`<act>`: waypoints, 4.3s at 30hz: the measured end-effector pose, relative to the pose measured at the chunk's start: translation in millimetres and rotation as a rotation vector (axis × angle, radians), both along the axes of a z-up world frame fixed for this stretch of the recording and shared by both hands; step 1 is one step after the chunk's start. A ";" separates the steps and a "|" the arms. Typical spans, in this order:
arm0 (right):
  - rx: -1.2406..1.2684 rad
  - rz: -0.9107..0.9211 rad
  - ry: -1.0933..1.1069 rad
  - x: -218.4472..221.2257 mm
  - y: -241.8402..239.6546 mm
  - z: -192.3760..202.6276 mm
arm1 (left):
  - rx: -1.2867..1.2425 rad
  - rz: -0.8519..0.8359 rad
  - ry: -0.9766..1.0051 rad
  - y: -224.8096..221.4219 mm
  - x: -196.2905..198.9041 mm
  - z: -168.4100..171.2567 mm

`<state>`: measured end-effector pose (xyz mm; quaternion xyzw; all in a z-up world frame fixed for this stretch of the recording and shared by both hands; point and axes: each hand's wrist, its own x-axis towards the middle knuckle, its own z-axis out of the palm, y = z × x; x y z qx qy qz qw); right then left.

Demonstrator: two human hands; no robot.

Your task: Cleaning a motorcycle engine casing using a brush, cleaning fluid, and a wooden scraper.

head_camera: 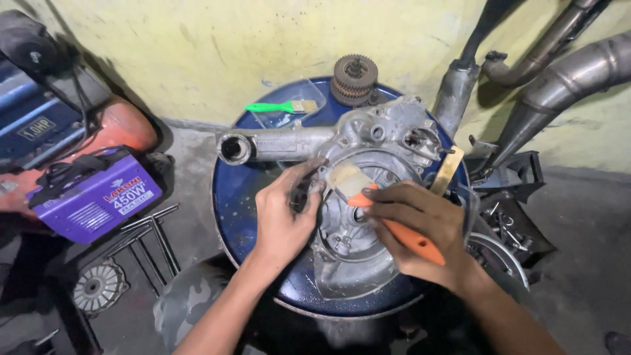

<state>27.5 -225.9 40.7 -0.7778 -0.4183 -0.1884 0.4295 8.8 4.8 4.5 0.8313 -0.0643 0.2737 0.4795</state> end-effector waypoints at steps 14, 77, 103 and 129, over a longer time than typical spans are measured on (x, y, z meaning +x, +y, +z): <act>0.080 -0.183 -0.080 26.2 -32.1 -19.4 | -0.258 -0.149 0.222 28.3 41.2 -19.9; -0.196 -0.226 0.206 14.1 -93.0 -15.6 | 0.253 -0.309 -0.049 19.0 -11.3 -3.6; -0.036 -0.298 0.267 -3.1 -128.7 -17.6 | 0.227 -0.246 -0.085 11.3 -6.6 -5.1; 0.158 -0.484 0.651 117.5 -232.8 -129.2 | 0.218 -0.229 -0.129 7.6 -3.2 -10.4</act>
